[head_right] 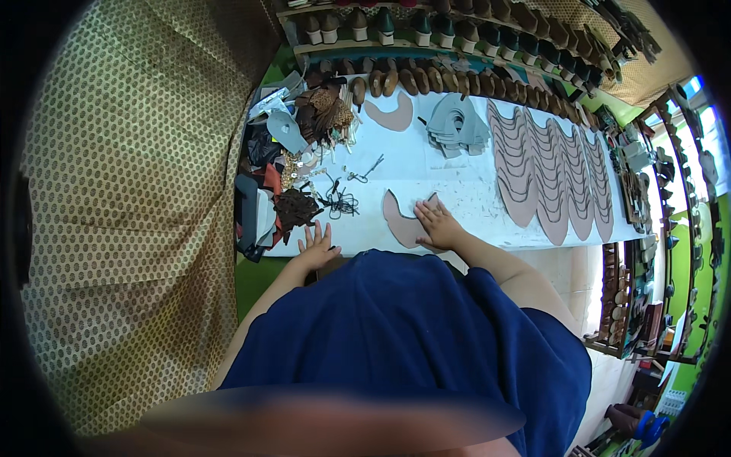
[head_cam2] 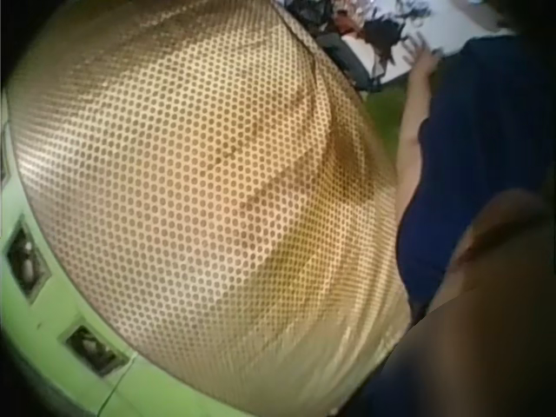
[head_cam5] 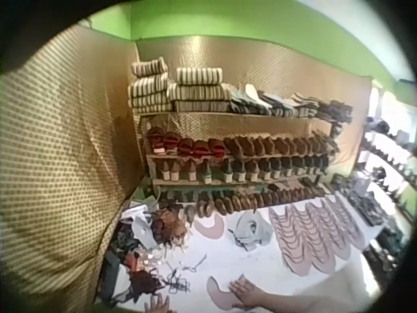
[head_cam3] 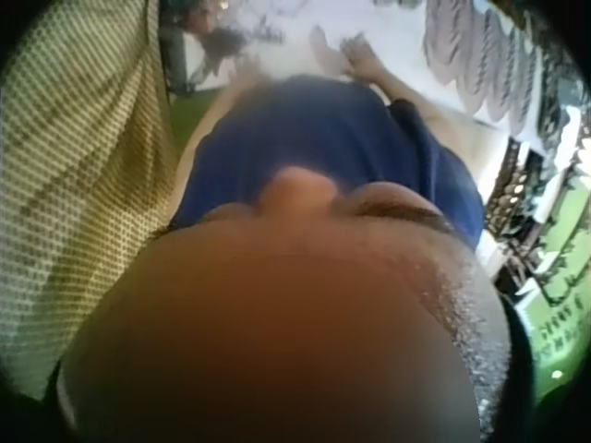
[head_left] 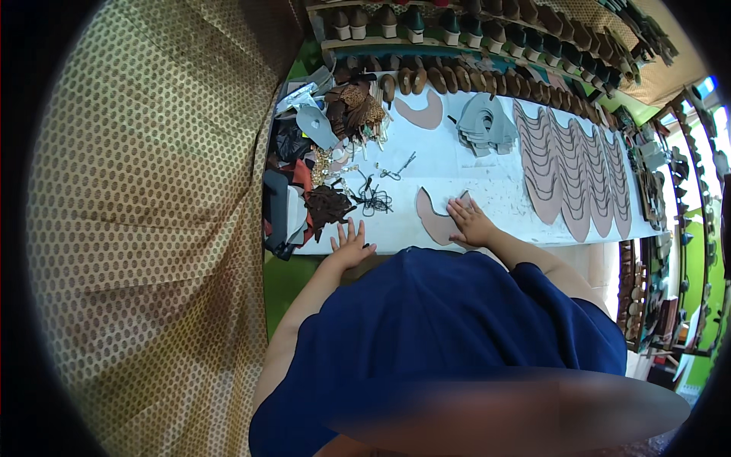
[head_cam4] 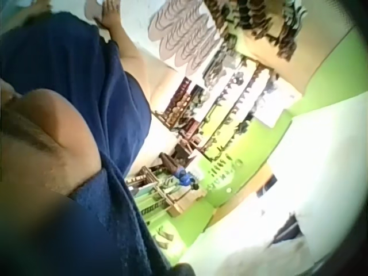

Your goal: Marking shoe patterns on leather material using a pen and paper templates.

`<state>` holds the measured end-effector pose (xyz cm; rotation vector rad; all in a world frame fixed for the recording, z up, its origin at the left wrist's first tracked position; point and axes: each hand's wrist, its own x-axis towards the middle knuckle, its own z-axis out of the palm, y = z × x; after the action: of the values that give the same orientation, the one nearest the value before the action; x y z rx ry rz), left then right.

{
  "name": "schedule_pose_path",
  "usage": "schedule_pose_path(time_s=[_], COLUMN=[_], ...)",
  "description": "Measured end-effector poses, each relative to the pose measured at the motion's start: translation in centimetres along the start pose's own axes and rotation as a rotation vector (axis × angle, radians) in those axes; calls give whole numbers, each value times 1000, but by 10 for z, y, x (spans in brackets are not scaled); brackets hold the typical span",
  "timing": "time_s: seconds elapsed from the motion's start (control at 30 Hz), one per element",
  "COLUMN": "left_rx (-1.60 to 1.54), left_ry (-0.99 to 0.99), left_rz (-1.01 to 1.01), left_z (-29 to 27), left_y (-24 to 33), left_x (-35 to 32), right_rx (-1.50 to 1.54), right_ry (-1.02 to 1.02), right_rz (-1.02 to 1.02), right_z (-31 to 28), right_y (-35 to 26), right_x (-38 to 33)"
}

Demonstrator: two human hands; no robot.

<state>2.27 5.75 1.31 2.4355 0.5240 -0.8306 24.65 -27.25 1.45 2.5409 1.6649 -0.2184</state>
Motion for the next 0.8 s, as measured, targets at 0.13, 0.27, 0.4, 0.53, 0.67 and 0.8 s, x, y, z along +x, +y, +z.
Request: schedule_pose_path(time_s=[0.13,0.27,0.4,0.53,0.67,0.8], left_rx=[-31,-42,-68,-73,-59,-57], left_ry=[-16,-16,-19,-21,-15,-7], left_rz=[21,21,30,28,32,30], left_z=[0,-2,-1,0,2,2], left_y=[-2,-6,-7,-9,-8,-9], left_x=[0,2,2,5,3,4], right_rx=[51,40,80,122,135,136], right_ry=[-105,-27,-125,-50,-27,-18], right_rz=[-35,-92,-66,-96,-86,-14], right_z=[-1,-1,4,11,22,9], right_y=[-10,-14,-20,-26,-25,-26], right_x=[1,11,21,28,38,54])
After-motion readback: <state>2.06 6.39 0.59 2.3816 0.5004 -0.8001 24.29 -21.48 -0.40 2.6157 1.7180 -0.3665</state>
